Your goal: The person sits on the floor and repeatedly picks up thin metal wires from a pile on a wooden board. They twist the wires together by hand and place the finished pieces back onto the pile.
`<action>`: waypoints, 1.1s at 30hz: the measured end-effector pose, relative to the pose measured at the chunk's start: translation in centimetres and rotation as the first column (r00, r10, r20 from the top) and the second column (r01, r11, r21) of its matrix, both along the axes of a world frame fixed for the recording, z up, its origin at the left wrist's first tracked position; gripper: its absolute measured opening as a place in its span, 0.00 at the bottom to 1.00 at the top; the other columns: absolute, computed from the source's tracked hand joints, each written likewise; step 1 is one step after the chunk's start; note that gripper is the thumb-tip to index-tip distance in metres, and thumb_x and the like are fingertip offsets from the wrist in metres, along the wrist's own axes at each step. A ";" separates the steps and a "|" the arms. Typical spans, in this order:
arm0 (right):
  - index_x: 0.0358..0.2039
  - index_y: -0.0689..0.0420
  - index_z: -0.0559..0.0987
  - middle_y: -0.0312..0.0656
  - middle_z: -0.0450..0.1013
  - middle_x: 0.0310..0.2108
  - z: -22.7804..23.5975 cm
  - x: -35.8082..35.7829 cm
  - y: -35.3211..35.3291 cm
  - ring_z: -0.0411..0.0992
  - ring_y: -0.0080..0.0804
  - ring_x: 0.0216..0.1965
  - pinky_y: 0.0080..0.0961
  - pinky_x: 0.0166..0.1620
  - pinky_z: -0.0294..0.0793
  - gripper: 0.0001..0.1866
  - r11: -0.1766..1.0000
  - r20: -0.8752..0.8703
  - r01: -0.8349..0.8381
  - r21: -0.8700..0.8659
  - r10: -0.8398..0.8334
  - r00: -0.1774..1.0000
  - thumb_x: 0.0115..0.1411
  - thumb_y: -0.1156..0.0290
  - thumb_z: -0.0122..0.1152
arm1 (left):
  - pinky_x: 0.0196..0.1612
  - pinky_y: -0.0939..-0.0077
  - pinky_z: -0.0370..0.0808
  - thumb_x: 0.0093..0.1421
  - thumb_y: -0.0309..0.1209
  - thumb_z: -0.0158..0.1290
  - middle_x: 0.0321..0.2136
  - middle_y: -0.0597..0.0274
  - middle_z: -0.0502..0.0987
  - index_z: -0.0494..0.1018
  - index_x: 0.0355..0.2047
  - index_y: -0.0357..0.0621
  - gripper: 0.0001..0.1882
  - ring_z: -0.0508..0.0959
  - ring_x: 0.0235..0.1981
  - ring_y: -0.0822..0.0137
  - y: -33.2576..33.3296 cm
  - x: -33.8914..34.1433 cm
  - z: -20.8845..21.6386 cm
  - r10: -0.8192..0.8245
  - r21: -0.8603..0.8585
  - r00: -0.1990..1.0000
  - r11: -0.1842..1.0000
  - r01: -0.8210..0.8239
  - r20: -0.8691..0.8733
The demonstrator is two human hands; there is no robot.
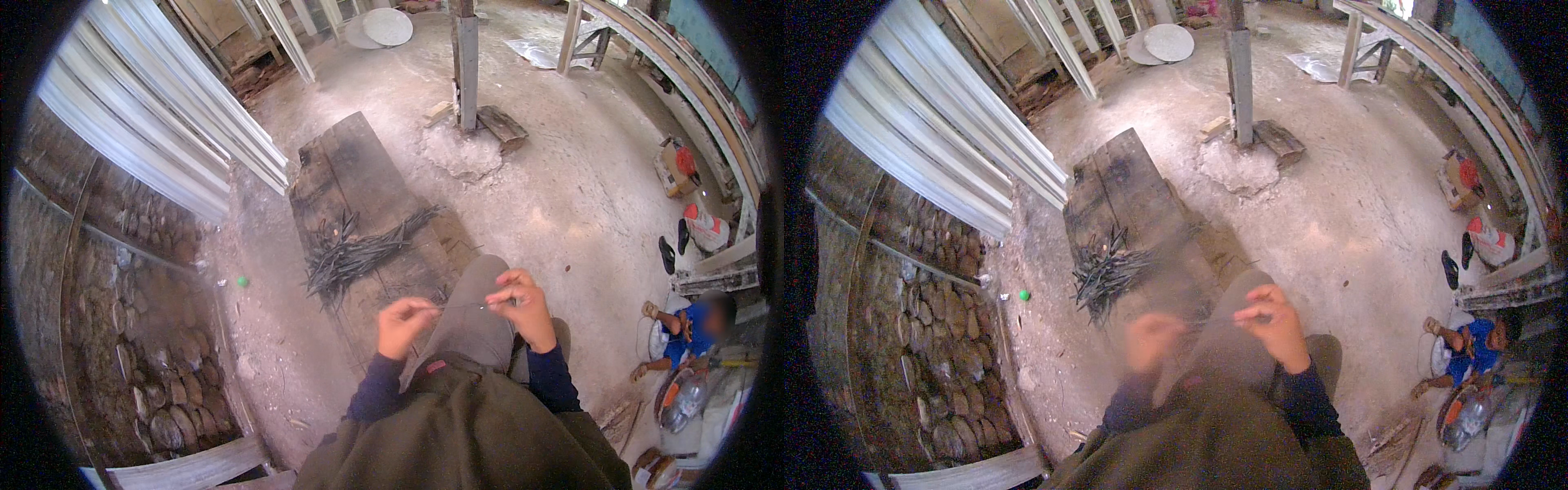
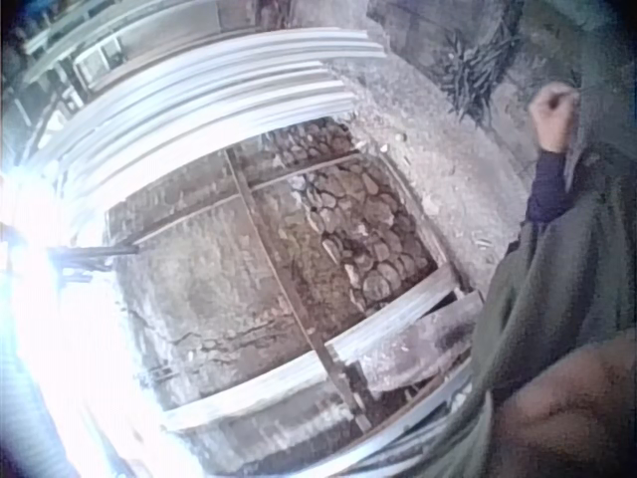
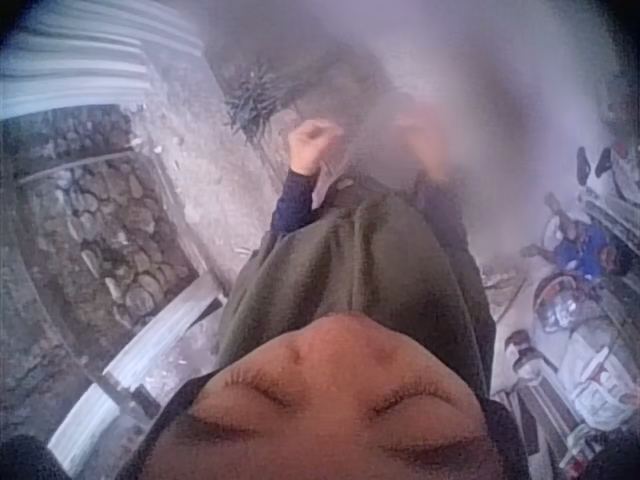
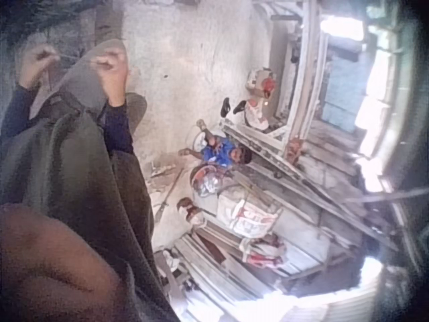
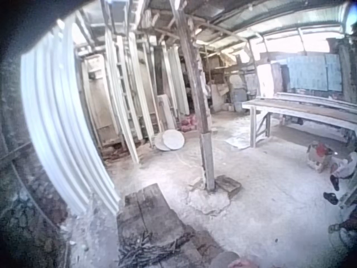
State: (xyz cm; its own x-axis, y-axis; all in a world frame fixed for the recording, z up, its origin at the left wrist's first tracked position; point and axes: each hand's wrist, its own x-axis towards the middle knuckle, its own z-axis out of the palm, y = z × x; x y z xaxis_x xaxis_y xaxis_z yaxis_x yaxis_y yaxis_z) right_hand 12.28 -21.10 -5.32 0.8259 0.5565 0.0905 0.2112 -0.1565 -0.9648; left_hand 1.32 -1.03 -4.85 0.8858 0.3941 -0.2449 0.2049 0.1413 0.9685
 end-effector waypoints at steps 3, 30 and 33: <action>0.27 0.56 0.79 0.41 0.63 0.41 2.6 -1.9 1.7 0.61 0.32 0.46 0.26 0.49 0.58 0.07 0.871 -0.036 -0.492 0.016 0.492 0.870 0.45 0.71 0.61 | 0.26 0.85 0.68 0.45 0.21 0.55 0.22 0.65 0.74 0.72 0.24 0.37 0.04 0.71 0.22 0.77 1.7 1.0 -1.6 0.296 -0.058 0.955 0.954 -0.294 0.029; 0.32 0.58 0.76 0.34 0.64 0.26 -2.0 0.5 2.4 0.62 0.22 0.30 0.16 0.38 0.61 0.09 0.967 0.057 0.239 0.091 -0.245 0.968 0.46 0.77 0.59 | 0.22 0.88 0.63 0.53 0.26 0.50 0.25 0.70 0.69 0.68 0.25 0.40 0.03 0.66 0.23 0.82 -5.2 -1.9 -2.5 -0.619 0.234 0.731 0.786 0.573 0.288; 0.26 0.55 0.79 0.35 0.66 0.27 -0.6 0.7 1.0 0.64 0.26 0.33 0.19 0.40 0.62 0.06 0.993 0.095 0.108 -0.039 -0.104 0.990 0.43 0.74 0.62 | 0.20 0.89 0.61 0.51 0.26 0.52 0.24 0.70 0.71 0.71 0.27 0.40 0.04 0.65 0.20 0.83 -2.3 -1.7 0.8 -0.290 -0.198 0.957 0.938 0.283 -0.007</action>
